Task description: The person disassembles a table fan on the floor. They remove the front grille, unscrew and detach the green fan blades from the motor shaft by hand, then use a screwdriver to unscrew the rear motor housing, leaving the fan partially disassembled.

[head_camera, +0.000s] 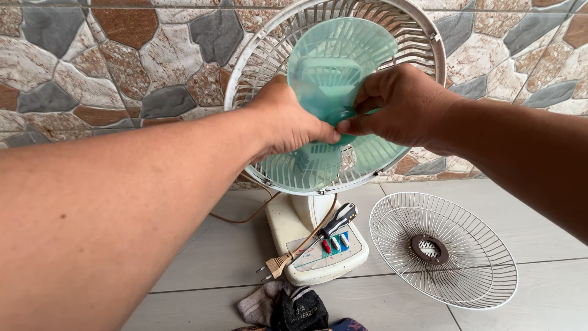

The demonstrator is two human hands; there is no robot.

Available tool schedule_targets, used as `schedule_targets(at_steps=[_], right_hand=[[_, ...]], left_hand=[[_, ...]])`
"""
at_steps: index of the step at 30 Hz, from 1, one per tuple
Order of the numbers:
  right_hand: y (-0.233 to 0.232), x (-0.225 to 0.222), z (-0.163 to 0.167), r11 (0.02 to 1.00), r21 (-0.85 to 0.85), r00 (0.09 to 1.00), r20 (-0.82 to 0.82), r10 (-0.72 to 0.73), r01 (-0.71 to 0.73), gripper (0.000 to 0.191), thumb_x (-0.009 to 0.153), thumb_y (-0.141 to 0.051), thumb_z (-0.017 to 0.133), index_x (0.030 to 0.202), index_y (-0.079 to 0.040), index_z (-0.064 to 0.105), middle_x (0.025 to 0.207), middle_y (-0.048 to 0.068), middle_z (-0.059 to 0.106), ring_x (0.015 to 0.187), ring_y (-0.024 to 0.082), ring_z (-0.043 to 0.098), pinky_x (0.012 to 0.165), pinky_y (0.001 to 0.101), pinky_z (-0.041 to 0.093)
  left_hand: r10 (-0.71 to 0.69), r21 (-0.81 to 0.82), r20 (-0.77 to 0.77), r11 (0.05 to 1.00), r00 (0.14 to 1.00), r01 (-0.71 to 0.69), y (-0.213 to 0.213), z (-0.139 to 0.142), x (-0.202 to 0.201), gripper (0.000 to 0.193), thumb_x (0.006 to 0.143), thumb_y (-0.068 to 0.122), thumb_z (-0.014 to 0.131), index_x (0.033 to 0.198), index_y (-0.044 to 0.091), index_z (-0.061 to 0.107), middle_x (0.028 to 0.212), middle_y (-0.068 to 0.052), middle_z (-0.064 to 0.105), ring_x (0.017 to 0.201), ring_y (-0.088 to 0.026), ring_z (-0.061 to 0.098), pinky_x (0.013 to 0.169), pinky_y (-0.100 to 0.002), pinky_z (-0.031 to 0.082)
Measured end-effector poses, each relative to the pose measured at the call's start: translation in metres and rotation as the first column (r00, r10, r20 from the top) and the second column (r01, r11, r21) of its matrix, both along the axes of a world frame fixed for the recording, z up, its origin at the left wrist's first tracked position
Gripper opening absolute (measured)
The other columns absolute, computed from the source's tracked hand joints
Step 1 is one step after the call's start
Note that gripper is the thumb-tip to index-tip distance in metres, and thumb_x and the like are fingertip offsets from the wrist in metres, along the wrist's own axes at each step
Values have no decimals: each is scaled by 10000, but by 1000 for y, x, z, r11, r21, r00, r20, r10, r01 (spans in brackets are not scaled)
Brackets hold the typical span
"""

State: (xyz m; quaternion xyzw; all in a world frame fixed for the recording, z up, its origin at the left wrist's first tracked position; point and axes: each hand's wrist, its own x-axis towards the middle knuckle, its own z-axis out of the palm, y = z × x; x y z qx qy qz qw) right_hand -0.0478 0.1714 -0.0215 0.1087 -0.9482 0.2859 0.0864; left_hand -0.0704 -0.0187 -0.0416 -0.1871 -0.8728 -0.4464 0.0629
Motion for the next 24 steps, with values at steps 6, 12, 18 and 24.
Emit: schedule_targets(at_steps=[6, 12, 18, 24], right_hand=[[0, -1, 0, 999, 38, 1000, -7, -2, 3, 410, 720, -218, 888, 1069, -44, 763, 1035, 63, 798, 945, 143, 740, 899, 323, 572], [2, -2, -10, 963, -270, 995, 101, 8, 19, 375, 743, -199, 850, 1067, -22, 776, 1016, 79, 819, 921, 156, 745, 877, 327, 586], [1, 0, -10, 964, -265, 994, 109, 25, 4, 376, 745, -218, 852, 1060, -23, 786, 1013, 78, 824, 915, 158, 741, 881, 335, 577], [0, -2, 4, 999, 23, 999, 39, -37, 36, 415, 749, -261, 909, 1065, -30, 771, 1020, 76, 800, 938, 160, 742, 901, 330, 572]], left_hand=[[-15, 33, 5, 999, 1000, 15, 1, -1, 2, 615, 533, 154, 926, 1113, 69, 740, 1045, -82, 794, 934, -183, 771, 826, -325, 629], [-2, -222, -23, 975, 1000, -3, 1, 24, -2, 657, 532, 189, 940, 1136, 47, 721, 1062, -97, 779, 948, -207, 765, 860, -334, 605], [31, -259, -12, 965, 999, -33, 0, 28, -7, 760, 520, 201, 975, 1182, 13, 651, 1090, -115, 754, 969, -217, 751, 865, -350, 608], [-15, 2, 12, 1000, 1000, 15, 0, 5, 0, 659, 484, 173, 924, 1109, 63, 746, 1027, -81, 800, 917, -193, 777, 834, -330, 620]])
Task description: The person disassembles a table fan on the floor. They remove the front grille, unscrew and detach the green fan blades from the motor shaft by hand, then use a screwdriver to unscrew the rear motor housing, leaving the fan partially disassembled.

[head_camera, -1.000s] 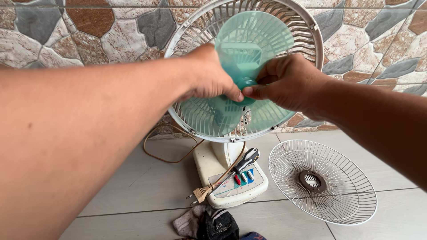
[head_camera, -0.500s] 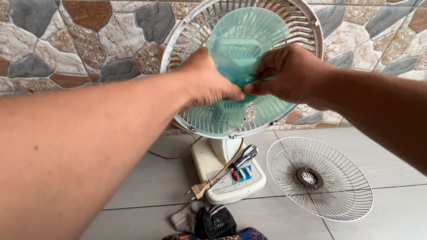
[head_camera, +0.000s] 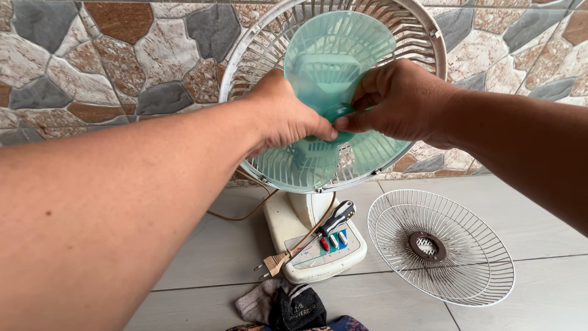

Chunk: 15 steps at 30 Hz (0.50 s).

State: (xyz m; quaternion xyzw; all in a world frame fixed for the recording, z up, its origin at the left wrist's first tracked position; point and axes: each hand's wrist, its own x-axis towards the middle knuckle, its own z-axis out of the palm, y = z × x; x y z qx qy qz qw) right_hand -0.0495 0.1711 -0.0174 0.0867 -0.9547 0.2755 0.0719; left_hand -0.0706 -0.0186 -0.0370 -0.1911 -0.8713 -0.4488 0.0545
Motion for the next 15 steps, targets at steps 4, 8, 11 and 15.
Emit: schedule_targets(at_steps=[4, 8, 11, 15], right_hand=[[-1, 1, -4, 992, -123, 999, 22, 26, -23, 407, 721, -234, 898, 1055, -35, 778, 1019, 69, 810, 934, 163, 740, 904, 324, 572], [0, 3, -13, 965, -263, 997, 71, 29, -10, 394, 714, -220, 867, 1055, -38, 790, 1018, 71, 823, 930, 163, 740, 898, 330, 571], [0, 5, -11, 962, -273, 996, 90, 24, 2, 402, 718, -229, 867, 1062, -34, 792, 1033, 76, 824, 949, 155, 738, 903, 325, 564], [-3, 6, 0, 995, -99, 998, 68, 9, -2, 420, 738, -277, 897, 1071, -44, 790, 1042, 85, 825, 960, 167, 748, 916, 320, 566]], left_hand=[[44, -107, 7, 993, 999, -43, 1, 7, 0, 653, 499, 194, 932, 1110, 54, 752, 1043, -89, 793, 935, -198, 773, 857, -324, 605], [95, -266, 1, 960, 995, -91, 2, 22, -4, 753, 524, 210, 978, 1179, 5, 669, 1108, -118, 748, 997, -217, 743, 879, -342, 597], [61, -264, 32, 963, 998, -51, 3, 24, -4, 738, 518, 191, 963, 1176, 12, 678, 1107, -115, 759, 995, -216, 752, 874, -341, 603], [16, -92, 75, 996, 997, -10, 2, 11, -2, 658, 496, 155, 921, 1124, 61, 749, 1061, -84, 796, 951, -197, 771, 859, -321, 605]])
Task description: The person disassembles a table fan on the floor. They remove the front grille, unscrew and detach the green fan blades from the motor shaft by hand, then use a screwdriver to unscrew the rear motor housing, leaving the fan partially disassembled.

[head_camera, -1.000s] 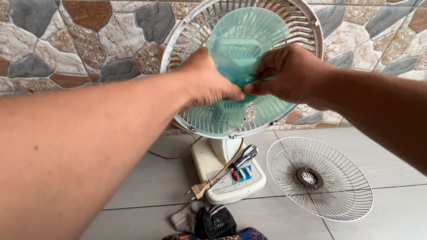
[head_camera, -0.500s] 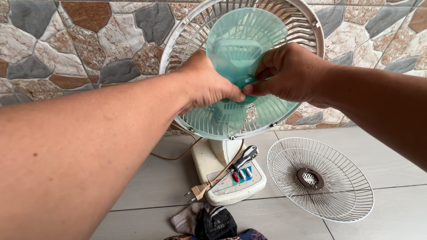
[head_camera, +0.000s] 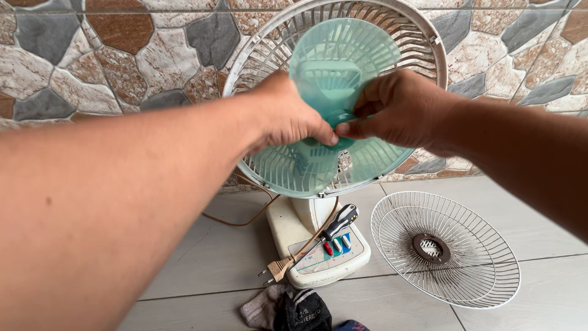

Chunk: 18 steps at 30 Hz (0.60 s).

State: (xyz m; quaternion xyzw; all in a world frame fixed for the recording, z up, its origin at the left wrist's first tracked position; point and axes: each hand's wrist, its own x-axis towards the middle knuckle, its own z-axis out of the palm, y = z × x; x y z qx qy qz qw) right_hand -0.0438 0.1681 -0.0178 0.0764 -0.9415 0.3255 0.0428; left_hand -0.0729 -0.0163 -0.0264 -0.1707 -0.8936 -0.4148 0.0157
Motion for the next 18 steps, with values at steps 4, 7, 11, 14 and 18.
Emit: schedule_targets(at_steps=[4, 7, 11, 14, 18], right_hand=[[-4, -1, 10, 986, 166, 999, -44, -9, 16, 450, 721, -269, 918, 1093, -65, 767, 1069, 70, 800, 983, 171, 743, 931, 323, 569], [-3, -2, 9, 989, 147, 999, -47, 0, 7, 457, 711, -266, 919, 1088, -56, 768, 1060, 77, 800, 983, 180, 746, 931, 329, 568], [4, -4, -4, 999, -27, 999, -5, -33, 33, 436, 725, -262, 892, 1072, -24, 779, 1022, 88, 800, 948, 181, 726, 901, 340, 556], [9, -5, -13, 983, -184, 999, 39, 10, -3, 402, 747, -258, 862, 1058, -12, 795, 991, 90, 811, 924, 162, 713, 882, 325, 536], [8, -7, -24, 972, -232, 999, -9, -51, 47, 386, 756, -241, 872, 1037, 6, 777, 964, 107, 797, 876, 168, 698, 816, 340, 549]], left_hand=[[-7, 225, -3, 974, 1000, 8, 0, -19, 3, 633, 503, 135, 912, 1111, 67, 749, 1042, -69, 806, 930, -185, 771, 827, -332, 612], [36, 205, -23, 978, 999, -31, 1, -20, 4, 631, 507, 139, 940, 1096, 44, 735, 1046, -78, 792, 934, -187, 771, 841, -329, 617], [30, -62, -3, 998, 1000, -30, 2, 4, -1, 634, 511, 179, 938, 1098, 37, 744, 1058, -97, 788, 935, -212, 770, 849, -349, 612], [11, -239, -12, 971, 1000, -13, 6, 23, -4, 669, 509, 200, 957, 1111, 10, 738, 1088, -118, 769, 964, -238, 754, 863, -369, 600], [9, -290, -70, 957, 998, -29, 8, 27, 0, 688, 503, 209, 962, 1119, 11, 729, 1095, -121, 759, 993, -244, 746, 879, -371, 588]])
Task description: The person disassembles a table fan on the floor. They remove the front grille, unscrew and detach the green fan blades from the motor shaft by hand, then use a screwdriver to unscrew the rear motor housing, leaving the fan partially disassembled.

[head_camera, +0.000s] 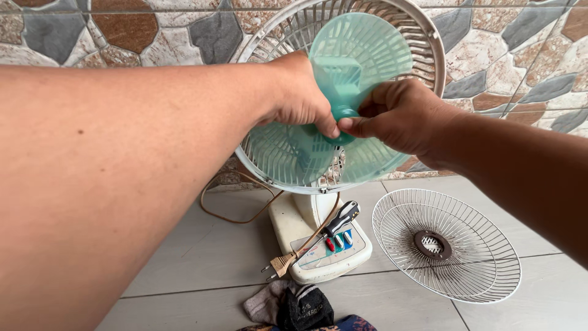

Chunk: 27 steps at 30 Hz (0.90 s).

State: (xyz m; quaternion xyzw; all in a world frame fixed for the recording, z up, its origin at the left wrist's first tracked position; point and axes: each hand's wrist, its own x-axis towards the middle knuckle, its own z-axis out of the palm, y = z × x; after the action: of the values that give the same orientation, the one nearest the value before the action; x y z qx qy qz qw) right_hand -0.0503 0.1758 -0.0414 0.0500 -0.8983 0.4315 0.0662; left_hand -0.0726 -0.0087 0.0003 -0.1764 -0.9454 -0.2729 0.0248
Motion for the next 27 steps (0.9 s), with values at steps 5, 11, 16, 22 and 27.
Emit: schedule_targets(at_steps=[5, 11, 16, 22, 27], right_hand=[[-1, 0, -4, 998, -30, 998, -30, 51, -52, 379, 758, -225, 865, 1038, 10, 766, 952, 92, 792, 852, 154, 697, 786, 318, 558], [-1, -3, 1, 999, 7, 999, -23, 47, -47, 403, 754, -233, 868, 1058, 5, 752, 991, 87, 793, 893, 156, 711, 820, 321, 563], [-1, -1, 17, 977, 200, 994, -55, 92, -79, 450, 700, -206, 885, 1090, -21, 758, 1060, 76, 805, 979, 162, 742, 913, 318, 563], [-8, 8, 26, 941, 338, 997, -61, 53, -29, 460, 738, -249, 905, 1119, -43, 752, 1087, 76, 797, 1008, 177, 746, 943, 337, 566], [-13, 13, 27, 951, 309, 999, -33, 29, -17, 465, 740, -245, 905, 1134, -57, 747, 1106, 73, 797, 1021, 174, 748, 966, 341, 562]], left_hand=[[-4, 48, -13, 999, 1000, 4, -5, -6, 3, 690, 502, 194, 953, 1128, 21, 720, 1094, -117, 765, 998, -240, 752, 877, -369, 594], [-10, 119, -43, 993, 999, 15, -7, -13, -2, 744, 505, 185, 965, 1170, 31, 669, 1089, -110, 756, 983, -230, 748, 874, -360, 599], [-2, 355, -69, 935, 998, 26, -10, -35, 5, 731, 487, 174, 950, 1160, 49, 695, 1071, -92, 779, 964, -205, 767, 871, -338, 605], [66, 364, -46, 930, 997, -45, -7, -42, 10, 722, 496, 194, 958, 1151, 31, 700, 1080, -99, 770, 974, -204, 761, 863, -337, 609], [61, 376, -33, 925, 998, -44, -8, -40, 9, 759, 498, 176, 964, 1178, 35, 660, 1086, -96, 759, 972, -203, 756, 849, -335, 617]])
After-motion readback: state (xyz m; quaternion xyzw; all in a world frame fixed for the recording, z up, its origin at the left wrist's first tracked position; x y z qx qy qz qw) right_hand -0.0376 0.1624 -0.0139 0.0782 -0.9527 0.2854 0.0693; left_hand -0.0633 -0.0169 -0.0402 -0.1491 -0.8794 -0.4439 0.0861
